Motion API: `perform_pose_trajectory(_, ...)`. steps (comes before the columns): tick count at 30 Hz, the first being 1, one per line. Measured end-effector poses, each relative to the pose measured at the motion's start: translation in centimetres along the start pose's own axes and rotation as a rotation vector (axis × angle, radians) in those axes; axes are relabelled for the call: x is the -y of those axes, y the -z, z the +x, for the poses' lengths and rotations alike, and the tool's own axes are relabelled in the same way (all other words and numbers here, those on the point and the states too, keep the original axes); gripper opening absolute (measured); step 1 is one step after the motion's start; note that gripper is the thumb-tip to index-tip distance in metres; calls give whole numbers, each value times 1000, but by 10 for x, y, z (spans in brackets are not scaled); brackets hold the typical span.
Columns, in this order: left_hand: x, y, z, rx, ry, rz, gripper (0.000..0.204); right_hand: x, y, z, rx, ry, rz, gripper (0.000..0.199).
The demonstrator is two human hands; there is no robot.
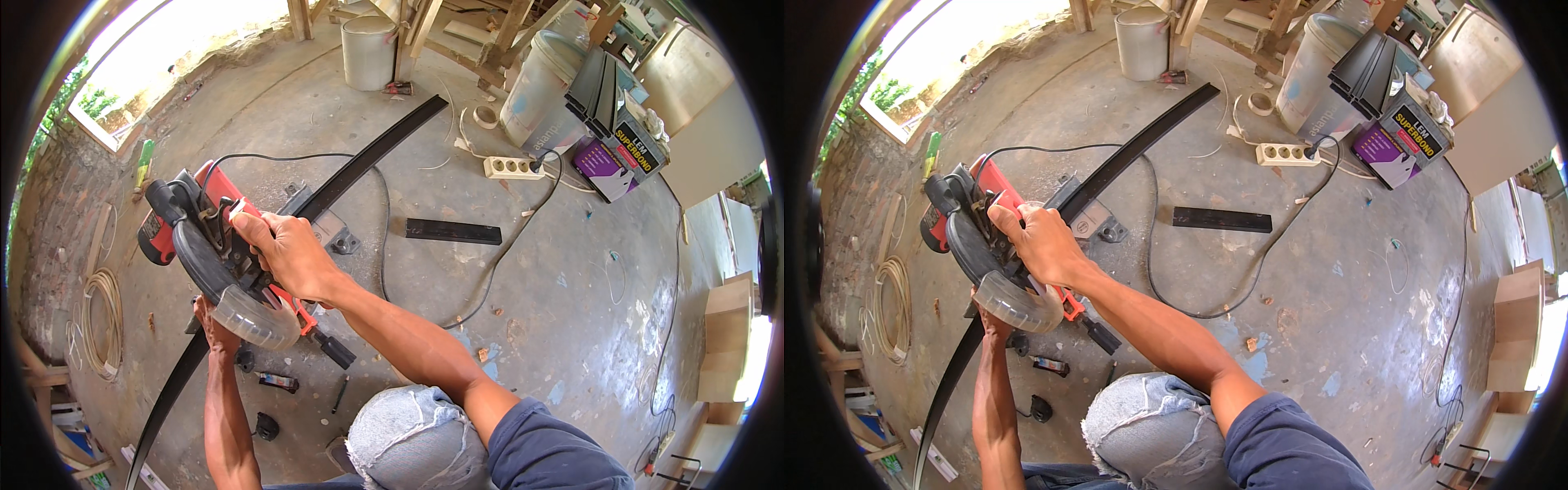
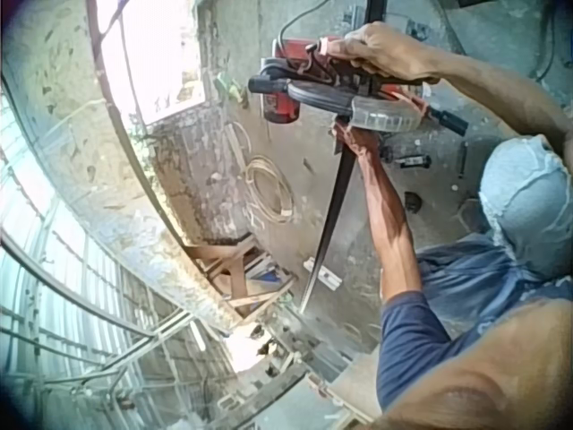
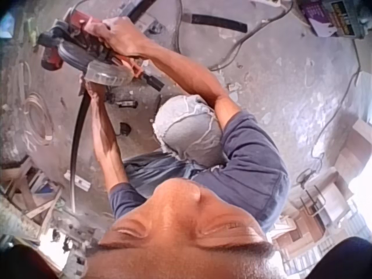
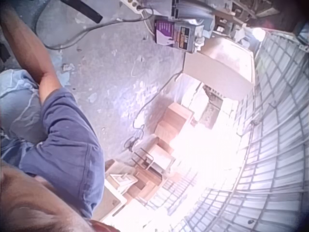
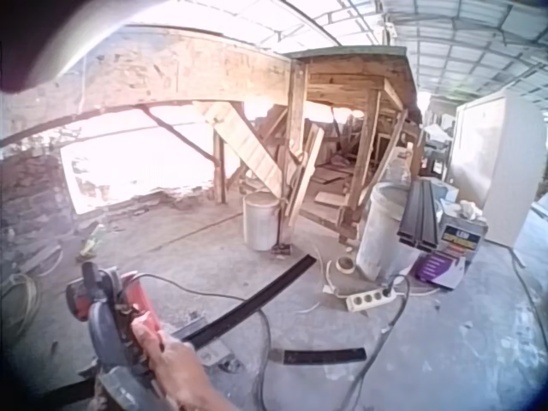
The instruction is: The person measures and marks black metal trim pieces using a measuring tape and pencil, then cuts them to length using a miter saw.
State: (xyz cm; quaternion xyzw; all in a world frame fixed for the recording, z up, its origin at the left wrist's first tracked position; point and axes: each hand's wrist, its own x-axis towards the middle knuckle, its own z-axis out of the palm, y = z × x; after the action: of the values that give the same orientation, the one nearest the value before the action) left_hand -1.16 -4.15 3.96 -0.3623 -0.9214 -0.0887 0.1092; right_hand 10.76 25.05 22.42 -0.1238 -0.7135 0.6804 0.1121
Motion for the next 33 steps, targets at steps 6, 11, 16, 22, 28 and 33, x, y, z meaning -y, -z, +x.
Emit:
perform_pose_trajectory(6,1,-11,1,-10,-5,-1,44,-5,2,1,-8,8,22,59)
perform_pose_trajectory(11,11,-15,6,-50,26,-26,42,1,3,2,-7,19,25,60)
perform_pose_trajectory(16,10,-13,3,-27,77,-46,45,2,4,0,0,17,15,72)
perform_pose_trajectory(22,2,2,3,112,101,-45,60,6,5,-2,14,5,0,82)
perform_pose_trajectory(28,-9,9,5,137,170,-89,67,2,4,-2,5,8,9,69)
perform_pose_trajectory(33,2,0,3,176,74,-33,65,6,7,-5,24,-13,48,59)
